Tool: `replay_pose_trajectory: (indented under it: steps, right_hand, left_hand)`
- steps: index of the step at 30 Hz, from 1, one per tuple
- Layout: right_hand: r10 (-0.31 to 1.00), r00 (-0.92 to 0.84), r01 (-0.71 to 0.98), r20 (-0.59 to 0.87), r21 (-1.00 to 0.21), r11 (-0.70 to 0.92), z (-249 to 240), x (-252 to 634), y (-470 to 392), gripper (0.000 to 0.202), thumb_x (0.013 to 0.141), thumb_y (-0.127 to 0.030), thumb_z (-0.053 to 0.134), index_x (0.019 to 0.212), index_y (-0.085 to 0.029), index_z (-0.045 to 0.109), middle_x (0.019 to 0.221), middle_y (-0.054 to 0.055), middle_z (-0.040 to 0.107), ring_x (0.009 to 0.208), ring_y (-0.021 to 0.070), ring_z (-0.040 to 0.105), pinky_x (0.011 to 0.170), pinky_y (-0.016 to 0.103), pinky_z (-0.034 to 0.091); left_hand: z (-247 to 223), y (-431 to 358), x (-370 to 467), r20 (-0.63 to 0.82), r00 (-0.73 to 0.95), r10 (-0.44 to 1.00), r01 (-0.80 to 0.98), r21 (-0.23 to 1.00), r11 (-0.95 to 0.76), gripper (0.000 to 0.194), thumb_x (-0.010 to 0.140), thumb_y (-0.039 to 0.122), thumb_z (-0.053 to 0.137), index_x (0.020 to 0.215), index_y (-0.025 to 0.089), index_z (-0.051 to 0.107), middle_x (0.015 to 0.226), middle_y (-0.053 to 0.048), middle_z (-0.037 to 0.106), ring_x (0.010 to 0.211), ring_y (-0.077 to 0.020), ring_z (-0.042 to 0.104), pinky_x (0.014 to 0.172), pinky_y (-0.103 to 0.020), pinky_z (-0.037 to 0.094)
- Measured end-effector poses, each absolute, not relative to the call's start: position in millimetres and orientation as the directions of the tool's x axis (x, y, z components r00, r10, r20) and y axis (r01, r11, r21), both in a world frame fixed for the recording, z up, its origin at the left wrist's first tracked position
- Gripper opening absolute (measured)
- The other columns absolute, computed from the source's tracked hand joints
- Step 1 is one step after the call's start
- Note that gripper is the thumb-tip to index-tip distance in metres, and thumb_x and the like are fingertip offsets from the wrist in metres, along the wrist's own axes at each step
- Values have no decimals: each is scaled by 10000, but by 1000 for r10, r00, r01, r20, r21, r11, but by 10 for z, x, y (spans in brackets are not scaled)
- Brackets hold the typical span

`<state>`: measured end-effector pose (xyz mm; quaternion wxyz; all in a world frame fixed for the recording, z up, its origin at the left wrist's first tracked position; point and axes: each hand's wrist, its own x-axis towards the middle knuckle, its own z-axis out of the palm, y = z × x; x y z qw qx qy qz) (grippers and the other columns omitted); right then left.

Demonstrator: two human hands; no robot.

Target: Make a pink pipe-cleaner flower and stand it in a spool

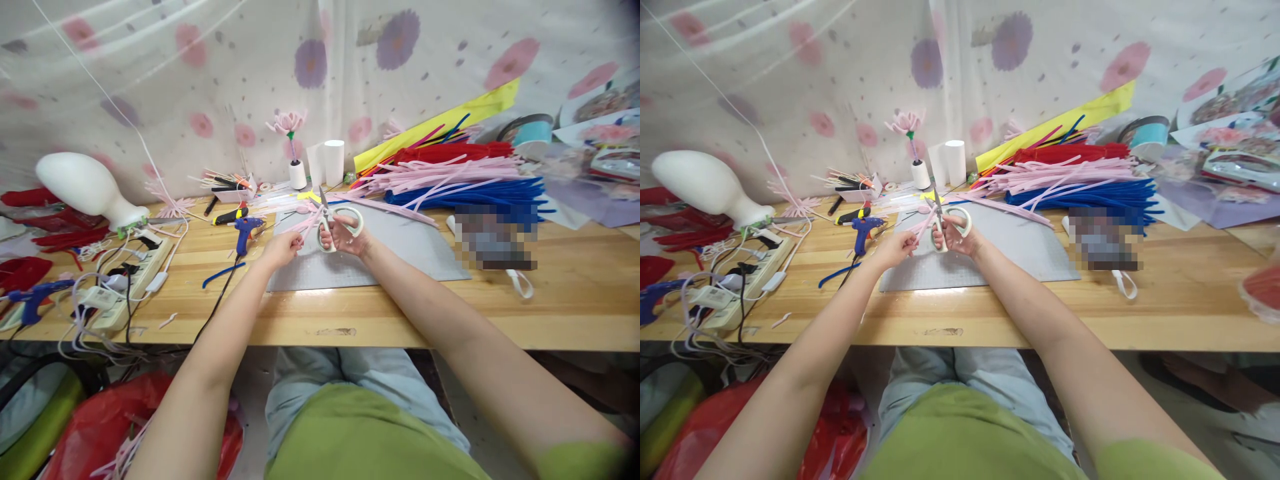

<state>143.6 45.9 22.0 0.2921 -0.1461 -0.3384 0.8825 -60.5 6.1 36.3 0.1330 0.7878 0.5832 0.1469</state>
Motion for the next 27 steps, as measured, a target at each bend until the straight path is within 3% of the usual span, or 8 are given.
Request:
replay_pose_trajectory:
  steps: [4, 6, 11, 15, 17, 20, 23, 27]
  right_hand:
    - [640, -757, -376, -129, -716, -589, 170, 1461, 579, 185, 850, -252, 422, 696, -154, 453, 470, -83, 292, 342, 34, 299, 339, 137, 248]
    - [647, -751, -341, -130, -763, -549, 185, 1514, 602, 159, 838, -255, 451, 719, -151, 467, 480, -78, 321, 365, 37, 335, 364, 138, 282]
    - [575, -808, -184, -127, -873, -451, 274, 1803, 564, 421, 778, -571, 449, 777, -153, 498, 588, -15, 461, 507, 98, 449, 507, 242, 414]
    - [808, -571, 93, -148, -989, -115, 285, 2121, 608, 503, 732, -670, 419, 797, -174, 480, 651, 16, 502, 563, 125, 468, 564, 273, 420]
    - [949, -299, 495, -102, -867, 63, 275, 2263, 660, 398, 720, -558, 529, 811, -172, 495, 725, 47, 554, 649, 156, 515, 634, 292, 427]
    - [990, -140, 928, -4, -350, 130, 261, 2417, 714, 263, 691, -352, 593, 857, -150, 568, 889, 109, 614, 843, 236, 556, 729, 324, 415]
    - [975, -220, 973, -21, -72, 218, 258, 2479, 710, 255, 719, -267, 525, 915, -134, 620, 971, 136, 625, 923, 250, 558, 758, 321, 407]
    - [967, -251, 968, -38, -27, 250, 281, 2467, 669, 284, 723, -262, 508, 939, -138, 645, 973, 129, 634, 906, 243, 566, 755, 317, 413]
  left_hand:
    - [413, 83, -602, 86, 204, 975, 911, 348, -221, 76, 738, 187, 530, 758, 215, 598, 678, -5, 631, 654, -155, 550, 607, -238, 341]
    - [441, 88, -599, 103, 170, 980, 918, 346, -196, 75, 733, 181, 540, 770, 216, 595, 701, -10, 635, 679, -162, 559, 623, -241, 348]
    - [443, 112, -611, 126, 61, 990, 967, 238, -90, 175, 783, 205, 487, 928, 236, 580, 824, -35, 655, 831, -199, 588, 698, -267, 379]
    - [343, 159, -598, 175, -5, 985, 1000, 22, 2, 282, 838, 179, 373, 1064, 227, 534, 968, -86, 638, 907, -225, 594, 723, -307, 401]
    - [276, 196, -575, 196, 38, 980, 996, -82, -23, 315, 843, 134, 324, 1072, 198, 531, 1004, -116, 618, 919, -233, 591, 726, -319, 408]
    - [188, 267, -543, 177, 126, 976, 982, -162, -97, 342, 837, 90, 291, 1049, 164, 549, 1009, -146, 602, 950, -246, 570, 751, -343, 414]
    - [129, 332, -525, 188, 193, 963, 973, -160, -164, 355, 838, 90, 293, 1058, 159, 562, 1029, -160, 592, 1014, -255, 527, 827, -375, 398]
    - [91, 333, -483, 350, 224, 910, 974, -114, -196, 376, 809, 77, 335, 1113, 143, 547, 1138, -165, 543, 1081, -269, 472, 908, -398, 361]
